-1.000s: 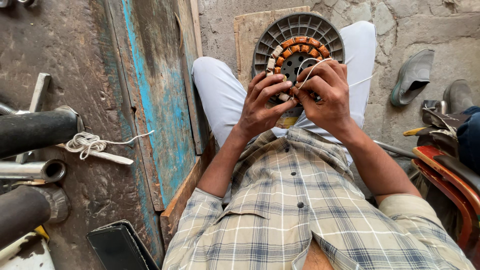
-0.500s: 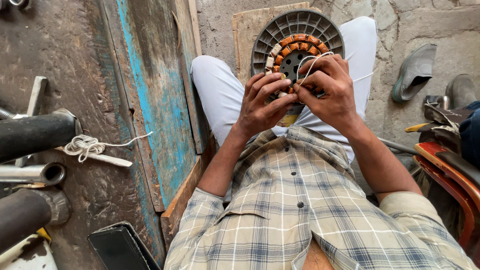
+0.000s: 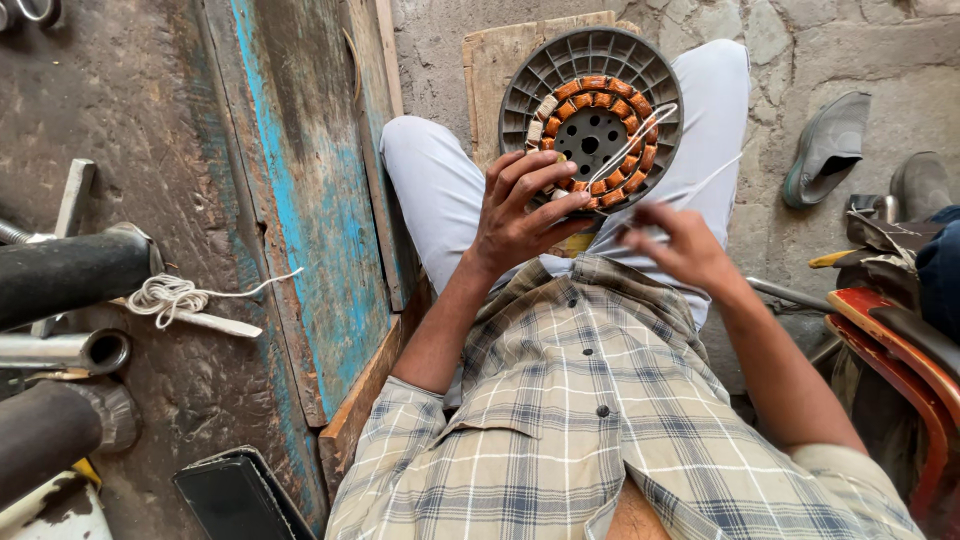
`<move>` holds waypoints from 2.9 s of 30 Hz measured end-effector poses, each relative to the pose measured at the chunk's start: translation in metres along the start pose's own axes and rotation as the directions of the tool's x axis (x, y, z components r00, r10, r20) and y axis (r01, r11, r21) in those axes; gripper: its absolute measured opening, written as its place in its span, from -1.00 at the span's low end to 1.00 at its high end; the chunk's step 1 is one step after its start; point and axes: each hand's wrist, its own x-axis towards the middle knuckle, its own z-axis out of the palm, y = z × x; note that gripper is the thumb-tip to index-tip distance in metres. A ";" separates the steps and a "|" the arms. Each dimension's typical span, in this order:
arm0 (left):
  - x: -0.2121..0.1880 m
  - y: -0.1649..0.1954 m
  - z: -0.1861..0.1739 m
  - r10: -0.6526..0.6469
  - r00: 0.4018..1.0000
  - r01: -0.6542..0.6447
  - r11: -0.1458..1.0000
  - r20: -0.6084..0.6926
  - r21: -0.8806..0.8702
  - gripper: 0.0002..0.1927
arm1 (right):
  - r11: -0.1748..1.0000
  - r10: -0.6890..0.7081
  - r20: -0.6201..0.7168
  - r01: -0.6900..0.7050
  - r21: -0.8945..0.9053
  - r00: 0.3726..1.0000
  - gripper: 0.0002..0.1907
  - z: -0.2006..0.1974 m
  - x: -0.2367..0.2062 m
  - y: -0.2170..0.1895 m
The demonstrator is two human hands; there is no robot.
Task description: The person sits on the floor and winds white thread around the copper windings of a motor stator resting on their lap. They repeatedly pull the thread taut and wrap it around the coils to secure them.
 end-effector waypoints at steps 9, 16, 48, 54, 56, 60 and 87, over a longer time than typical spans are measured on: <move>0.004 0.001 -0.004 0.005 1.000 -0.005 1.000 0.002 0.003 -0.52 | 0.908 0.388 -0.763 -0.072 0.413 0.516 -0.78 -0.114 -0.087 0.071; 0.006 0.001 -0.006 0.006 1.000 -0.006 1.000 0.006 0.003 -0.53 | 0.820 -0.092 -0.481 -0.208 -0.534 0.872 -0.35 -0.086 -0.032 0.044; 0.010 -0.003 -0.005 0.039 0.999 -0.038 0.996 0.001 -0.085 -0.69 | 0.675 -0.626 -0.289 0.689 0.264 0.724 -0.54 0.022 0.013 -0.115; 0.016 -0.007 -0.004 0.101 0.994 -0.103 0.994 -0.052 -0.042 -0.75 | 0.665 -0.609 -0.271 0.666 0.337 0.746 -0.55 0.019 0.019 -0.115; 0.017 -0.006 -0.003 0.100 0.993 -0.103 0.994 -0.064 -0.048 -0.75 | 0.658 -0.609 -0.266 0.663 0.357 0.748 -0.56 0.020 0.023 -0.115; 0.014 -0.004 0.003 0.078 0.993 -0.082 0.996 -0.089 -0.045 -0.75 | 0.647 -0.624 -0.217 0.652 0.395 0.750 -0.57 0.027 0.024 -0.113; 0.007 -0.015 0.009 0.077 0.996 -0.078 0.997 -0.038 -0.030 -0.71 | 0.676 -0.595 -0.145 0.590 0.441 0.790 -0.54 0.007 0.015 -0.093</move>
